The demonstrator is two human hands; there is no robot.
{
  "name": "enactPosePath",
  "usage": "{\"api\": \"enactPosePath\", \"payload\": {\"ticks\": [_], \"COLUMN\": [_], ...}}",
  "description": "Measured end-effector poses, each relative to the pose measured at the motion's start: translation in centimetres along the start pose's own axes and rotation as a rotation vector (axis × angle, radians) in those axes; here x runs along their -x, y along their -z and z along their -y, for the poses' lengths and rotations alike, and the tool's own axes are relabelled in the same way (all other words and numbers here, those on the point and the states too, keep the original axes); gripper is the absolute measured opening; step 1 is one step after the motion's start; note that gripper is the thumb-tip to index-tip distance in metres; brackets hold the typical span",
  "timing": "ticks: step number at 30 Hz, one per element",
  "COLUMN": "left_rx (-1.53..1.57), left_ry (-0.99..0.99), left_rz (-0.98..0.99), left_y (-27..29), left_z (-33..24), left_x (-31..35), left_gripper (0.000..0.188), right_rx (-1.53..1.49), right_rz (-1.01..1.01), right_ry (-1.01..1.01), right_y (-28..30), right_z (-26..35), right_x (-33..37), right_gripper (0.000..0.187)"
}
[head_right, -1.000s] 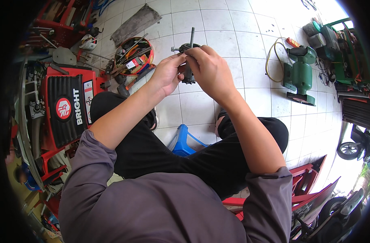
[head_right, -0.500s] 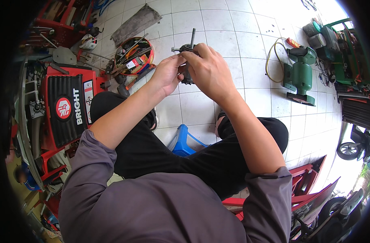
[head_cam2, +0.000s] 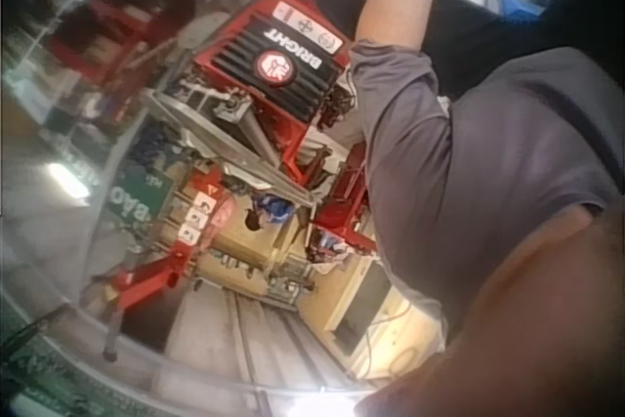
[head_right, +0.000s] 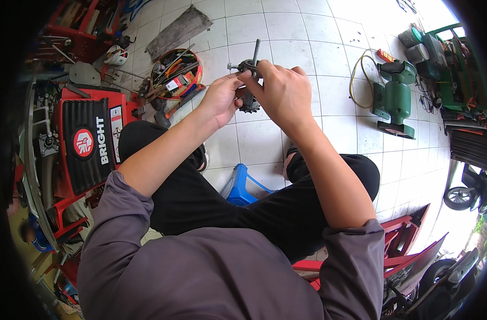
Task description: The person is assembling small internal components of a carburetor while seated, using their hands to fit a needle and other metal pieces into the housing.
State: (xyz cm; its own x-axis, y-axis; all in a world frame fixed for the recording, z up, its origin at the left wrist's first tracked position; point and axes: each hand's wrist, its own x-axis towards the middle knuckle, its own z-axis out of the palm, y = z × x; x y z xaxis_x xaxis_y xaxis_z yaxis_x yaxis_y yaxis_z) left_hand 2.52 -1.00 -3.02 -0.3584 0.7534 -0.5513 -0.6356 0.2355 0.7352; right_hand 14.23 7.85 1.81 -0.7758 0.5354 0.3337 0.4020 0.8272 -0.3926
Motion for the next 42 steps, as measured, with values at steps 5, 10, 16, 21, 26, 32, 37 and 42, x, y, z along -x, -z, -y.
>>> {"api": "enactPosePath", "payload": {"ticks": [5,10,16,21,26,32,37,42], "left_rx": [-0.008,0.029,-0.001,-0.014,0.011,0.026,0.028,0.026], "left_ry": [-0.006,-0.012,-0.007,0.009,0.000,-0.012,-0.010,-0.012], "left_rz": [0.004,-0.050,-0.045,0.006,-0.046,-0.058,-0.059,-0.072], "left_y": [-0.27,-0.63,-0.66,-0.23,-0.71,-0.88,-0.75,-0.86], "left_z": [-0.19,0.02,-0.06,-0.14,-0.20,-0.38,-0.30,-0.45], "left_x": [0.32,0.42,0.42,0.35,0.37,0.56,0.28,0.45], "left_gripper": [0.010,0.014,0.014,0.011,0.014,0.017,0.017,0.017], "right_rx": [-0.208,-0.393,-0.423,-0.416,-0.212,-0.109,-0.104,-0.101], "right_rz": [-0.016,0.052,0.049,0.067,0.010,-0.008,-0.018,-0.019], "right_ry": [-0.014,-0.015,-0.028,-0.108,-0.111,-0.089,-0.084,-0.161], "right_y": [-0.58,-0.66,-0.18,-0.40,-0.30,0.02,0.07,0.08], "right_z": [0.08,0.01,0.33,0.13,0.14,-0.20,-0.05,0.27], "right_x": [0.05,0.13,0.08,0.01,0.04,-0.05,-0.07,-0.09], "right_gripper": [0.026,0.020,0.018,0.019,0.024,0.036,0.040,0.025]}}
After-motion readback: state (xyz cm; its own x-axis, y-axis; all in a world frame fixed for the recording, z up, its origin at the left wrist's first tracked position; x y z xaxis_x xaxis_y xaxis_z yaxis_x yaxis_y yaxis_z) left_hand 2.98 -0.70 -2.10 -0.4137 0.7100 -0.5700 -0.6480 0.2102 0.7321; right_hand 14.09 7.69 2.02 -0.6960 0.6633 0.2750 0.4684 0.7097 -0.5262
